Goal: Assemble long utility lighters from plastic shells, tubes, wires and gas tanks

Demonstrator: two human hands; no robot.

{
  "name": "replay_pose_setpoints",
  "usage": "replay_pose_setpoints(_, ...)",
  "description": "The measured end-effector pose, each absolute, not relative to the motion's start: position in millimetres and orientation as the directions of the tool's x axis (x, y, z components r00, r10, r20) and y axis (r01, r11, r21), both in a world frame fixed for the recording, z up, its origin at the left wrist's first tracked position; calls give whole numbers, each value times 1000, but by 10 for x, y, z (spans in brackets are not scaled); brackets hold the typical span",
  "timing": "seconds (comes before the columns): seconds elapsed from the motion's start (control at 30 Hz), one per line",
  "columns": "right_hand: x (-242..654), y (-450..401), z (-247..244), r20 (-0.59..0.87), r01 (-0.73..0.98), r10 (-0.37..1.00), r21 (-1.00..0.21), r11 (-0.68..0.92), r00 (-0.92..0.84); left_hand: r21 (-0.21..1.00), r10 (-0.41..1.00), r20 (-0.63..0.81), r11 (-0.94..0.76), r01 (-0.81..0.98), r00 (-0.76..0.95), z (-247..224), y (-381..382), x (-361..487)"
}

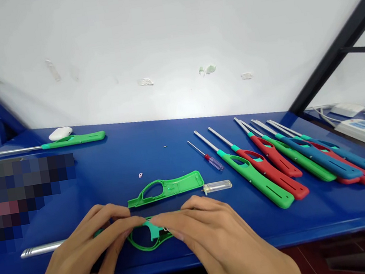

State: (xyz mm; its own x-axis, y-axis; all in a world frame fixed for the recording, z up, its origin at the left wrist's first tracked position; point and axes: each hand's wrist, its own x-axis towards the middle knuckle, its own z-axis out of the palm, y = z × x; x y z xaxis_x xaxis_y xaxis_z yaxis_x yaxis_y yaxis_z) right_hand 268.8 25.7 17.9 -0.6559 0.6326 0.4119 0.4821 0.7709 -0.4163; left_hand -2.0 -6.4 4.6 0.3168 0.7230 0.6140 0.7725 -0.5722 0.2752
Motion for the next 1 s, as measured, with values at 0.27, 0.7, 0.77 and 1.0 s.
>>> replay_pose_setpoints(0.27,2572,327,324,379,529,803,-609,591,-461,303,737,601,-567,766,308,5,-54,-14)
replay_pose_setpoints(0.7,2499,406,359,351,527,767,-570,630,-537,311,726,630,-562,767,277,46,-51,5)
replay_pose_setpoints(0.77,2483,421,373,420,495,732,-546,676,-537,326,728,628,-567,756,276,55,-49,4)
replay_pose_setpoints(1.0,2488,465,366,365,544,734,-499,674,-573,354,746,613,-554,754,261,63,-58,6)
